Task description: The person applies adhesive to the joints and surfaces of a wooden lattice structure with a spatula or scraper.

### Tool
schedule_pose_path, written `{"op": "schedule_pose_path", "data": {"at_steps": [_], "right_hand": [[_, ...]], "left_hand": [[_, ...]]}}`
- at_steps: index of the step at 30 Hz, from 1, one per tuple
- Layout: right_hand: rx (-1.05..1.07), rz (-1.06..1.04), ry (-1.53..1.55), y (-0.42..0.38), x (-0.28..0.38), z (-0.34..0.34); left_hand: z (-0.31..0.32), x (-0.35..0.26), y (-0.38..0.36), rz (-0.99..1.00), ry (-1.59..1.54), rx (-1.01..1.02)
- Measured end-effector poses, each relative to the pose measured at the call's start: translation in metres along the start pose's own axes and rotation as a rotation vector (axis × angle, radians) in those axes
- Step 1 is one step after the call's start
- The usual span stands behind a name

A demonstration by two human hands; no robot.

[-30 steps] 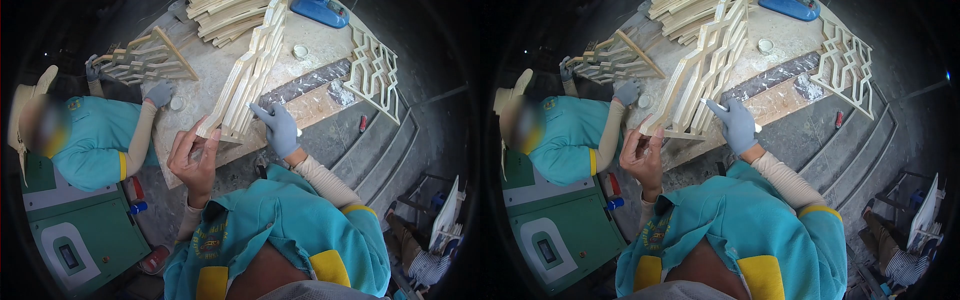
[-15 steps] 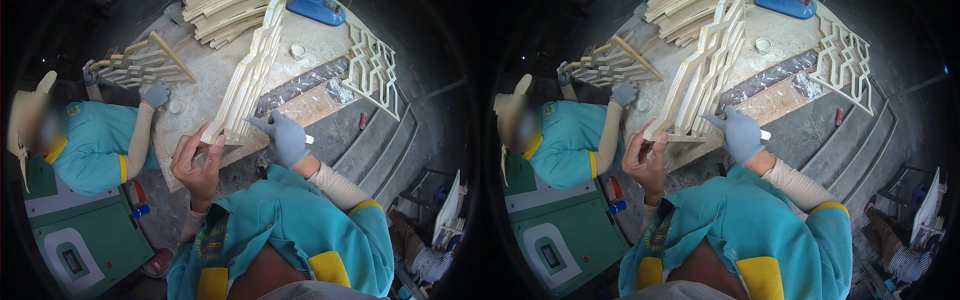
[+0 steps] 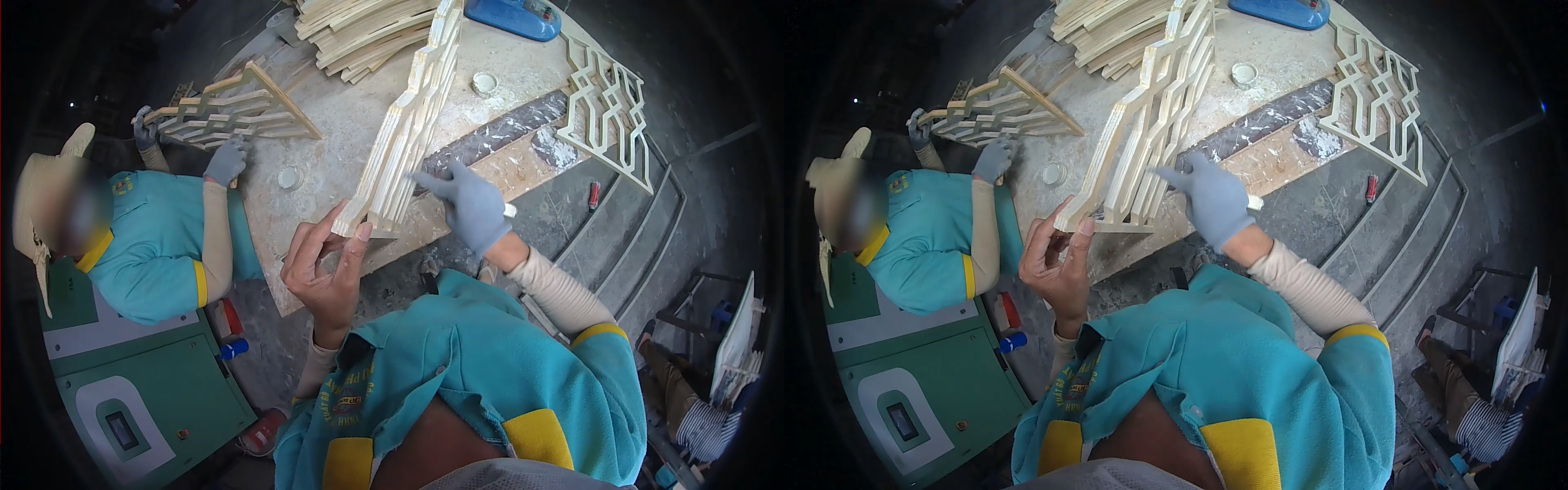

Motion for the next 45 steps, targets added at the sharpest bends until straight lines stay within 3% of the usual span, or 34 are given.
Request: {"op": "schedule_pose_path", "data": {"at_steps": [2,6,9,11,15,20,24,29,33,39,45], "right_hand": [[-0.081,0.023,-0.174,0.011,-0.009,-0.005],[-0.070,-0.019,-0.186,0.000,-0.004,0.008],[0.067,0.031,-0.162,-0.002,-0.004,0.008],[-0.081,-0.025,-0.045,0.006,-0.007,-0.006],[-0.091,-0.031,-0.181,0.010,-0.013,-0.003],[0.112,-0.031,-0.111,-0.022,0.014,0.018],[0.118,-0.011,0.065,-0.023,0.011,0.017],[0.019,-0.148,-0.130,-0.030,0.014,0.026],[0.112,-0.091,-0.137,-0.028,0.019,0.023],[-0.010,-0.157,-0.188,-0.024,0.020,0.030],[0.163,-0.057,0.018,-0.027,0.016,0.024]], "left_hand": [[0.000,-0.002,-0.001,0.002,0.012,0.018],[0.000,0.000,-0.001,-0.003,-0.012,0.020],[-0.001,0.000,0.000,-0.035,0.012,0.019],[0.000,-0.001,-0.001,-0.028,0.012,0.016],[-0.001,0.002,-0.001,-0.047,0.003,0.002],[0.000,0.008,-0.002,-0.075,-0.021,-0.028],[0.000,0.010,-0.001,-0.078,-0.025,-0.030],[0.001,0.009,0.000,-0.074,-0.025,-0.027],[0.002,0.006,-0.001,-0.052,-0.038,-0.024],[0.003,0.003,-0.003,-0.074,-0.034,0.031],[0.003,0.001,-0.002,-0.015,-0.003,-0.009]]}}
Point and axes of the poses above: each hand's wrist, its own y-axis towards the middle knuckle, its own z-axis out of the palm, x = y × z, the point moved 7 cm from there along y, towards the middle knuckle, and after that the axes turned 15 degrees about y, right-handed, at the moved point
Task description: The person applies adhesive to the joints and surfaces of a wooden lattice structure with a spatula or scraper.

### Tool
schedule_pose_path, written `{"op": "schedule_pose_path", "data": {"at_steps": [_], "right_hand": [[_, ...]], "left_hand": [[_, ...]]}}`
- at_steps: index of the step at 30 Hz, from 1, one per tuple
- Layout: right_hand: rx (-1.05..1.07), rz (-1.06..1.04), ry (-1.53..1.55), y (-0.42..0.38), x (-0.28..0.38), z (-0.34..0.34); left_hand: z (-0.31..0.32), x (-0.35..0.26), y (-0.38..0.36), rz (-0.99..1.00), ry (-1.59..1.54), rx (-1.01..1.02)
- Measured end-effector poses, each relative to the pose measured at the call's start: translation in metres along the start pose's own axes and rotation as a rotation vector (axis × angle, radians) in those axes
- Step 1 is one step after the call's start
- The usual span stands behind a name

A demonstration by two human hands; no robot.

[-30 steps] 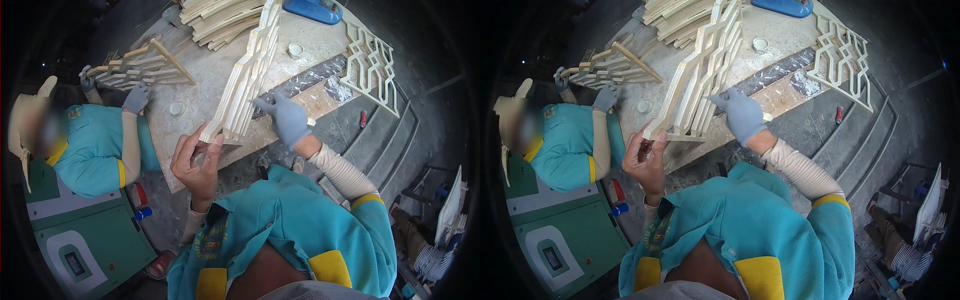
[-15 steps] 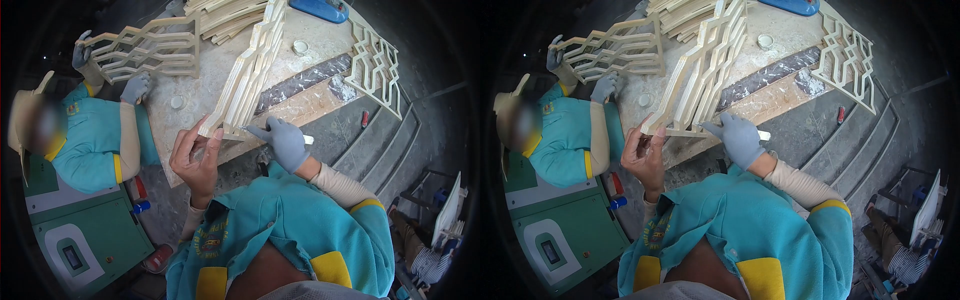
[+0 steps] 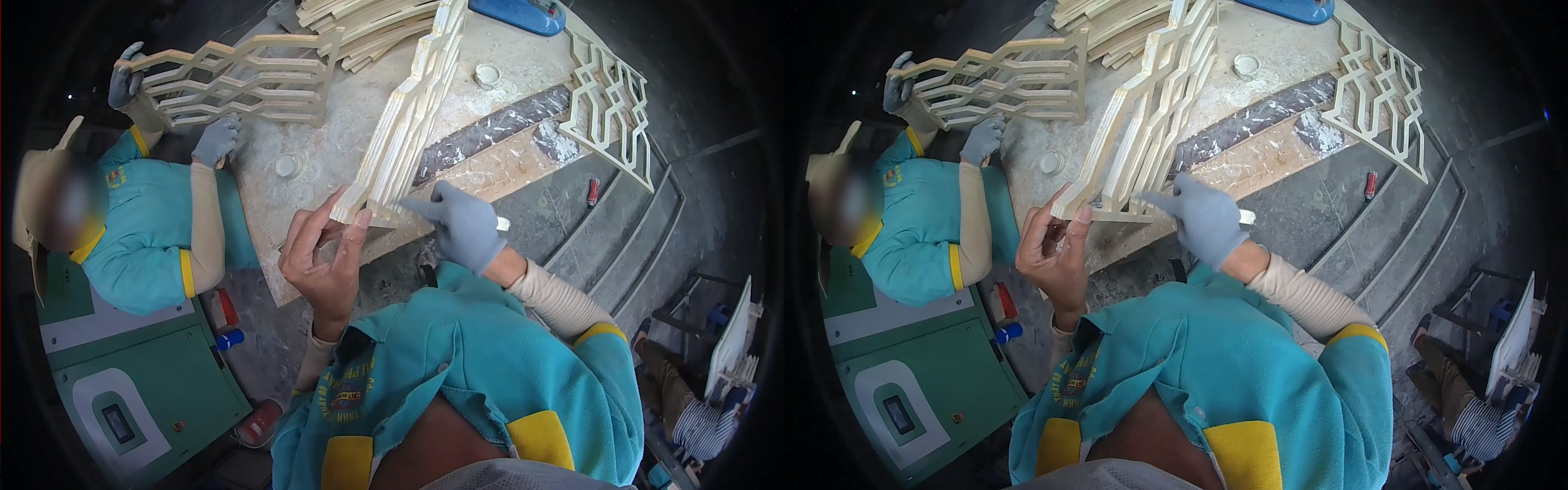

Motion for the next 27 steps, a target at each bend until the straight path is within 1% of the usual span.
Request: {"op": "schedule_pose_path", "data": {"at_steps": [2,3,5,9,11,13,15,18,20,21,23,24,26,27], "right_hand": [[-0.138,0.016,-0.059,0.007,-0.005,-0.012],[-0.140,0.017,-0.058,0.006,-0.005,-0.008],[-0.174,-0.065,-0.210,0.003,0.000,0.000],[-0.099,-0.090,-0.211,-0.002,0.001,0.004],[-0.095,-0.026,-0.063,0.003,-0.002,-0.005],[-0.115,-0.039,-0.113,0.002,-0.005,0.003],[-0.136,-0.053,-0.165,0.001,-0.005,0.006],[-0.089,-0.069,-0.177,-0.003,-0.002,0.005],[-0.010,0.003,0.052,-0.003,-0.004,-0.006],[-0.010,0.002,0.050,0.001,-0.006,-0.013],[-0.112,0.023,0.036,0.015,-0.017,-0.033],[-0.115,0.025,0.033,0.022,-0.023,-0.034],[-0.156,0.081,-0.218,0.030,-0.037,-0.030],[-0.159,0.081,-0.221,0.029,-0.036,-0.024]], "left_hand": [[0.000,0.000,-0.002,-0.017,-0.009,0.022],[0.001,0.001,-0.002,-0.034,-0.014,0.041],[0.001,0.001,-0.002,-0.034,-0.014,0.041],[0.001,0.003,-0.002,-0.033,-0.026,0.039],[0.000,0.002,-0.002,-0.035,-0.015,0.041],[0.002,0.002,-0.001,-0.034,-0.006,0.049],[0.001,0.003,0.000,0.004,-0.023,0.001],[0.001,0.005,0.000,-0.014,-0.027,-0.004],[0.000,0.002,0.001,-0.014,-0.009,0.006],[0.001,0.001,0.001,-0.016,0.007,0.021],[0.001,0.003,0.000,-0.018,0.011,0.025],[0.002,0.003,0.000,-0.018,0.015,0.026],[0.003,0.003,-0.001,-0.016,-0.001,0.026],[0.003,0.003,0.000,-0.015,-0.013,0.019]]}}
Point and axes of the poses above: each hand's wrist, its own y-axis towards the middle knuckle, its own z-axis out of the palm, x = y × z, the point moved 7 cm from there along y, towards the middle knuckle, and after that the axes turned 15 degrees about y, right-handed, at the moved point
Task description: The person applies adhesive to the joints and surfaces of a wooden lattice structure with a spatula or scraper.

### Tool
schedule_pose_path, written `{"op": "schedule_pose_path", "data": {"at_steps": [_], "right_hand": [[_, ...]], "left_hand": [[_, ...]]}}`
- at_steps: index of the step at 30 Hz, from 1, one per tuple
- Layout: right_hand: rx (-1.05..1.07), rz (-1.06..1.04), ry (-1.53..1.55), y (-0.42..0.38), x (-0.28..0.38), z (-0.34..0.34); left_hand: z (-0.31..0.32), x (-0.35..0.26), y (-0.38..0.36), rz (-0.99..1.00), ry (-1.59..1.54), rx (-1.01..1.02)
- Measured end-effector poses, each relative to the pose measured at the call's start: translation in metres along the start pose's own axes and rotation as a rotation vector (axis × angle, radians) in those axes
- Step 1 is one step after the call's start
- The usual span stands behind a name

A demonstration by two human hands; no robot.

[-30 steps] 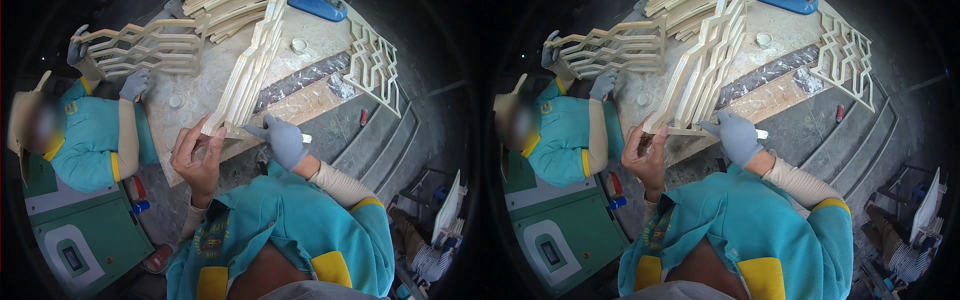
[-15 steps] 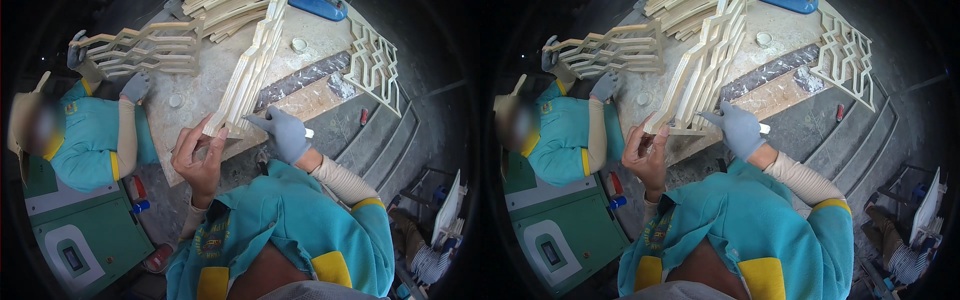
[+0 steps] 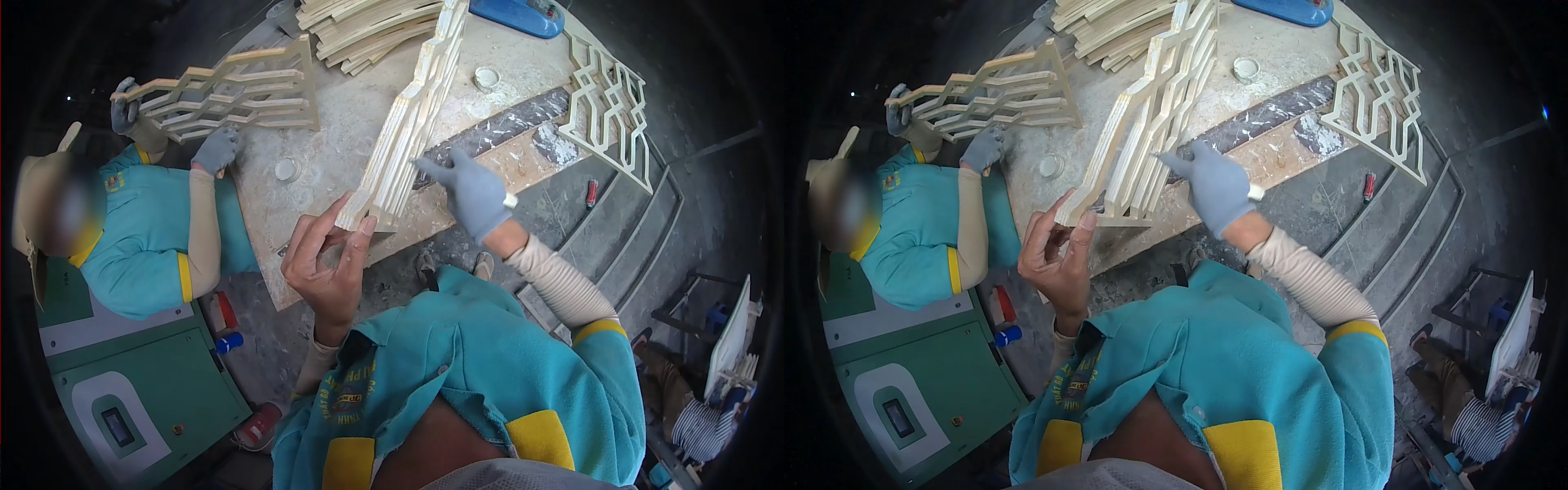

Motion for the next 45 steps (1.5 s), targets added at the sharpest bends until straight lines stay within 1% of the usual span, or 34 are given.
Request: {"op": "schedule_pose_path", "data": {"at_steps": [2,3,5,6,7,9,10,12,13,15,16,18,19,21,22,24,25,27,28,29,31,32,34,35,37,38,40,41,43,44,45], "right_hand": [[-0.047,-0.073,0.016,-0.013,0.018,0.007],[-0.042,-0.076,0.017,-0.020,0.024,0.006],[0.101,-0.061,0.139,-0.030,0.036,0.008],[0.184,-0.020,0.209,-0.031,0.034,0.008],[0.187,-0.021,0.211,-0.028,0.032,0.006],[0.073,-0.015,0.295,-0.017,0.025,-0.004],[0.073,-0.012,0.295,-0.014,0.023,-0.002],[0.062,-0.013,0.086,-0.008,0.020,0.004],[0.061,-0.014,0.086,-0.012,0.024,0.005],[0.147,-0.087,0.140,-0.024,0.039,0.013],[0.149,-0.085,0.141,-0.025,0.038,0.011],[0.228,-0.002,0.269,-0.023,0.031,0.009],[0.227,0.000,0.269,-0.017,0.029,0.006],[0.043,0.012,0.212,-0.002,0.020,-0.011],[0.040,0.014,0.211,-0.003,0.019,-0.008],[0.081,0.003,0.094,-0.003,0.019,0.004],[0.079,0.000,0.094,-0.006,0.024,0.005],[0.175,-0.056,0.144,-0.023,0.043,0.014],[0.229,-0.052,0.177,-0.025,0.047,0.012],[0.230,-0.057,0.176,-0.026,0.044,0.010],[0.309,-0.007,0.402,-0.030,0.037,0.011],[0.309,-0.009,0.400,-0.029,0.034,0.013],[0.095,0.067,0.455,-0.019,0.016,0.006],[0.092,0.068,0.455,-0.013,0.013,0.005],[-0.016,0.126,0.200,-0.001,0.005,-0.003],[-0.019,0.129,0.199,-0.002,0.007,-0.002],[0.012,0.057,0.199,-0.004,0.016,0.002],[0.011,0.054,0.197,-0.008,0.016,0.003],[0.251,-0.009,0.433,-0.027,0.019,0.024],[0.252,-0.011,0.432,-0.031,0.016,0.026],[0.232,0.014,0.546,-0.034,0.012,0.027]], "left_hand": [[-0.002,0.002,0.002,-0.014,-0.002,-0.009],[-0.002,0.004,0.001,-0.034,-0.001,-0.012],[-0.001,0.009,0.001,-0.033,-0.012,-0.029],[-0.001,0.010,0.002,-0.025,-0.028,-0.049],[-0.002,0.010,0.002,-0.028,-0.025,-0.049],[-0.001,0.010,0.001,-0.067,-0.014,0.023],[-0.001,0.009,0.001,-0.067,-0.014,0.026],[-0.002,0.009,0.002,-0.065,-0.015,0.027],[-0.002,0.011,0.003,-0.063,-0.015,0.027],[-0.006,0.018,0.004,-0.077,-0.052,-0.060],[-0.007,0.017,0.005,-0.079,-0.051,-0.058],[-0.010,0.016,0.008,-0.116,-0.068,-0.080],[-0.010,0.017,0.007,-0.115,-0.068,-0.079],[-0.009,0.016,0.006,-0.075,-0.056,-0.063],[-0.009,0.017,0.004,-0.073,-0.058,-0.061],[-0.008,0.018,0.004,-0.057,-0.062,-0.054],[-0.008,0.017,0.006,-0.055,-0.062,-0.056],[-0.010,0.016,0.006,-0.082,-0.061,-0.065],[-0.011,0.016,0.006,-0.083,-0.059,-0.067],[-0.011,0.015,0.006,-0.074,-0.052,-0.067],[-0.013,0.015,0.006,-0.066,-0.043,-0.068],[-0.013,0.017,0.006,-0.073,-0.050,-0.072],[-0.013,0.017,0.006,-0.077,-0.062,-0.077],[-0.013,0.017,0.006,-0.085,-0.066,-0.075],[-0.013,0.017,0.006,-0.088,-0.072,-0.070],[-0.013,0.016,0.006,-0.076,-0.073,-0.066],[-0.013,0.017,0.006,-0.060,-0.074,-0.063],[-0.013,0.021,0.006,-0.074,-0.079,-0.068],[-0.014,0.026,0.006,-0.091,-0.082,-0.070],[-0.014,0.030,0.008,-0.109,-0.092,-0.084],[-0.016,0.034,0.009,-0.128,-0.101,-0.099]]}}
Point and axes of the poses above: each hand's wrist, its own y-axis towards the middle knuckle, its own z-axis out of the palm, x = y × z, the point moved 7 cm from there along y, towards the middle knuckle, and after that the axes turned 15 degrees about y, right-handed, at the moved point
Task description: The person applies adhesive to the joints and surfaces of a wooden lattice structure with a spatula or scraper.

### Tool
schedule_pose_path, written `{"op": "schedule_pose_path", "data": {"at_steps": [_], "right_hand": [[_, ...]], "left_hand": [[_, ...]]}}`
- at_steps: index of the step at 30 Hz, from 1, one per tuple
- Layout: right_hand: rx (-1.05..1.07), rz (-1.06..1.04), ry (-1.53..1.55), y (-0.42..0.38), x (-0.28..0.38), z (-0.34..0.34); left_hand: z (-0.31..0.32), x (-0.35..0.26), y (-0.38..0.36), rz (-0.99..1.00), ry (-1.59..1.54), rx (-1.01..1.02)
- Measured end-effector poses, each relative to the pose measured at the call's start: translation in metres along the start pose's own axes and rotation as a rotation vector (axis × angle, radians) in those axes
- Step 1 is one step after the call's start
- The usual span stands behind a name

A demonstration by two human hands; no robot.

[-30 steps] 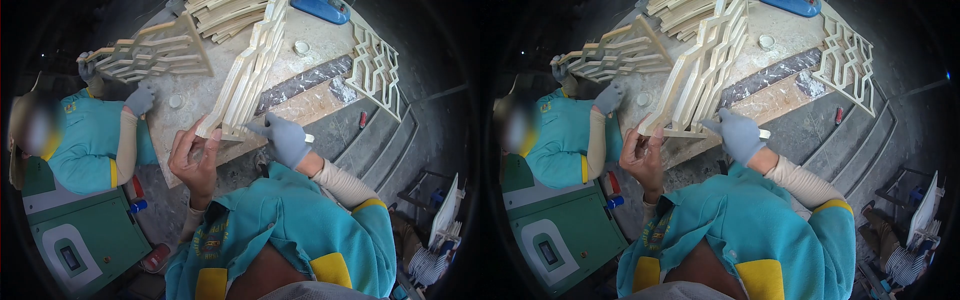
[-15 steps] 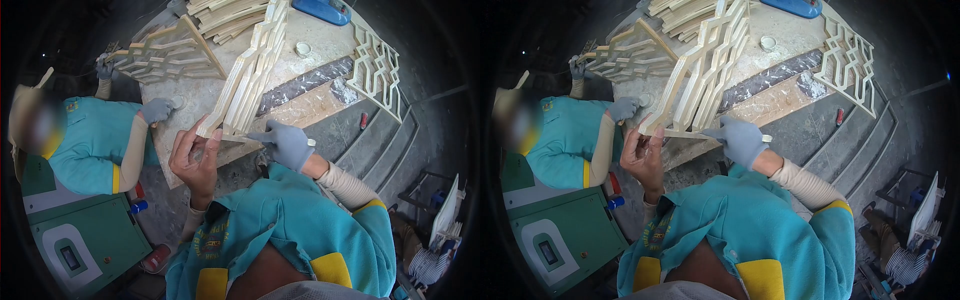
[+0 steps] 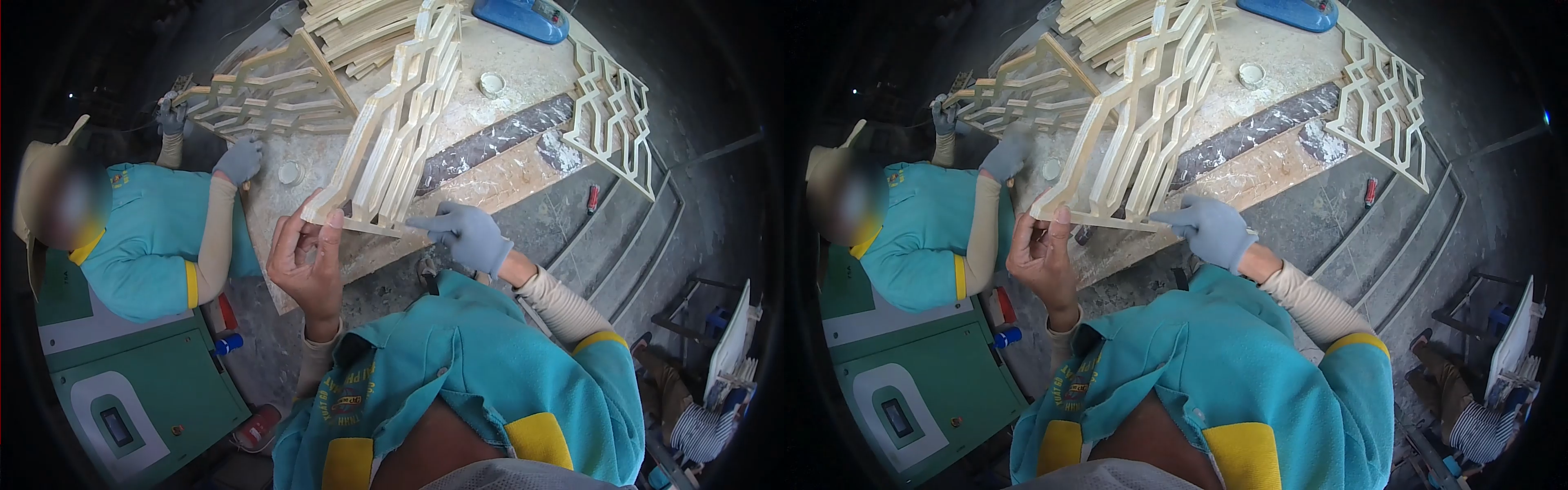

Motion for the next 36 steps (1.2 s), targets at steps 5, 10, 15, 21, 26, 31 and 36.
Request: {"op": "schedule_pose_path", "data": {"at_steps": [5,10,15,21,26,31,36], "right_hand": [[-0.150,0.158,0.175,0.000,-0.039,-0.006],[-0.313,0.113,-0.092,-0.004,-0.039,-0.007],[-0.358,-0.002,-0.299,0.018,-0.026,-0.001],[-0.360,-0.041,-0.467,0.021,-0.037,0.010],[-0.243,0.062,-0.436,0.001,-0.034,-0.003],[-0.257,0.082,-0.530,0.025,-0.018,-0.010],[-0.180,0.063,-0.546,0.016,-0.015,0.005]], "left_hand": [[-0.004,0.011,0.006,-0.047,-0.035,-0.011],[-0.004,0.006,0.009,-0.022,-0.043,0.011],[-0.004,0.002,0.006,0.000,0.032,0.047],[-0.002,0.001,0.003,-0.004,0.064,0.098],[0.000,-0.003,0.002,-0.004,0.079,0.095],[0.007,-0.014,-0.001,0.082,0.089,0.063],[0.010,-0.017,-0.003,0.104,0.117,0.060]]}}
Point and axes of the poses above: each hand's wrist, its own y-axis towards the middle knuckle, its own z-axis out of the palm, x = y × z, the point moved 7 cm from there along y, towards the middle knuckle, and after that the axes turned 15 degrees about y, right-handed, at the moved point
